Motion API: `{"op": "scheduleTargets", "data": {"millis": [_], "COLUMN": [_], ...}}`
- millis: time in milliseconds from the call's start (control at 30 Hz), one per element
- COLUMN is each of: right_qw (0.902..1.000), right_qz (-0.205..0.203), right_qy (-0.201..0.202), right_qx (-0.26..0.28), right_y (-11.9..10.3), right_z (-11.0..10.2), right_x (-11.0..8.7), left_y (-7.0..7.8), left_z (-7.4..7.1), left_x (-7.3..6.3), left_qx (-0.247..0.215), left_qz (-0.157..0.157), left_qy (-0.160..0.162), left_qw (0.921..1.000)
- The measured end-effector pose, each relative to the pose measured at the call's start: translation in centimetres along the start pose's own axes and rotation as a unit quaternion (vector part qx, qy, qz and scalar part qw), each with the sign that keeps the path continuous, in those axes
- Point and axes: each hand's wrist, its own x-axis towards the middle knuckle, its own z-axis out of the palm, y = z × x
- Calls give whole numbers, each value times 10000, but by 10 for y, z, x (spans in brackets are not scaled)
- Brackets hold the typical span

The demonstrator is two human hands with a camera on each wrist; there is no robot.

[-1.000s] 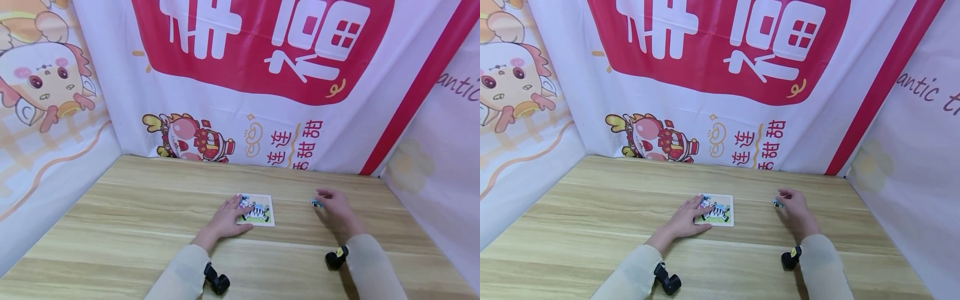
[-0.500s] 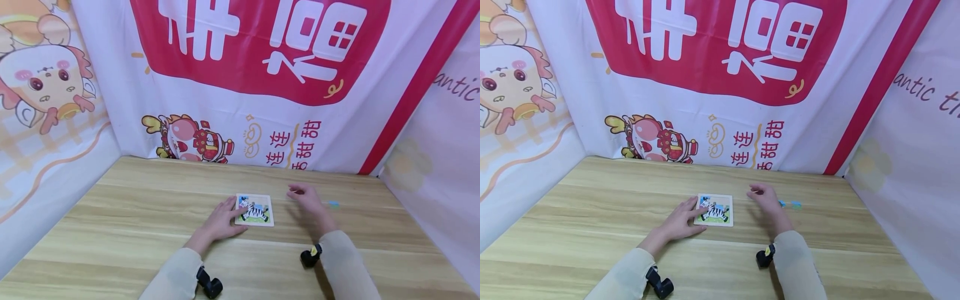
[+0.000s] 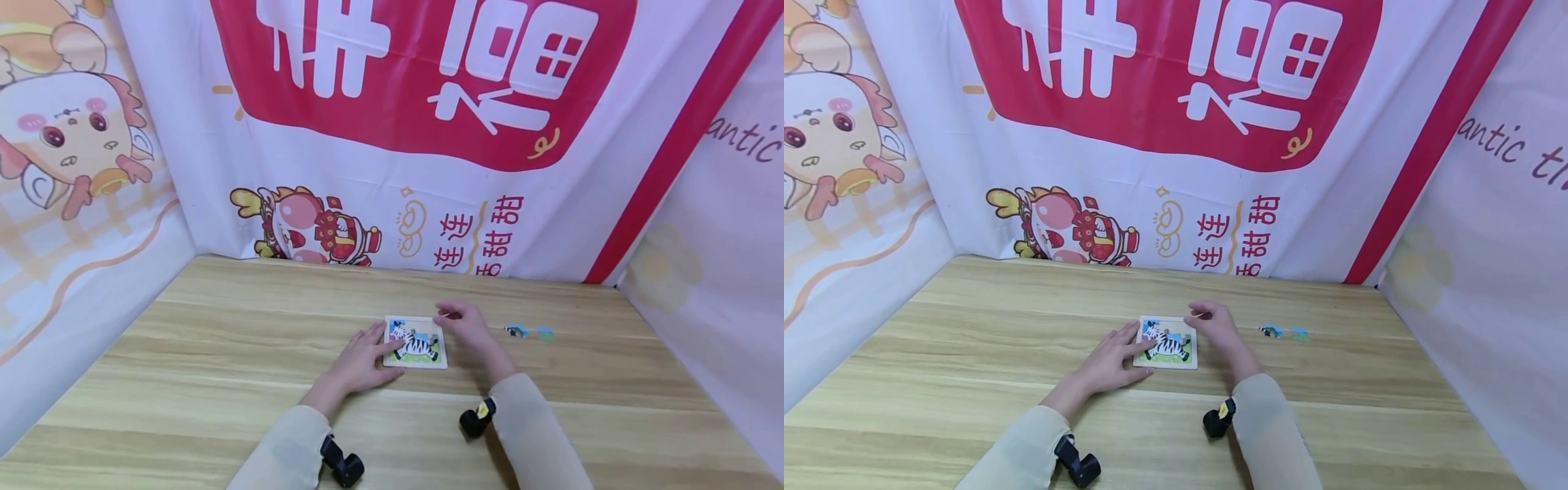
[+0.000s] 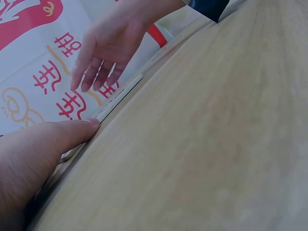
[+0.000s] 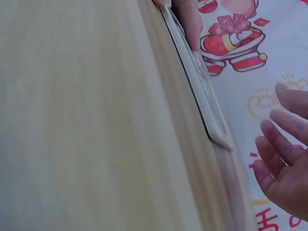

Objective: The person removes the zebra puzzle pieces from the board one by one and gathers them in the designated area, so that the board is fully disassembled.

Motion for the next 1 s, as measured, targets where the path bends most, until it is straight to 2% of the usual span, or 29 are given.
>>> {"op": "scheduleTargets", "data": {"millis": [233,400,667,900,1000], "right_qw": [9995,9995,9993,9996,9994], "right_qz": [-270,-251,-384,-156,-204], "right_qy": [-63,-28,30,100,67], "right_qx": [134,210,-26,-217,-264], "right_y": [-3,-4,1,3,4], "right_z": [20,31,45,51,52], "right_x": [4,5,12,16,16], "left_y": [-2,-2,-3,-1,-2], "left_z": [0,-1,-1,0,0], "left_x": [2,2,2,1,1], "left_qx": [117,144,144,147,143], "left_qz": [44,43,74,136,124], "left_qy": [-24,-15,7,-19,0], "left_qw": [9999,9999,9999,9998,9998]}}
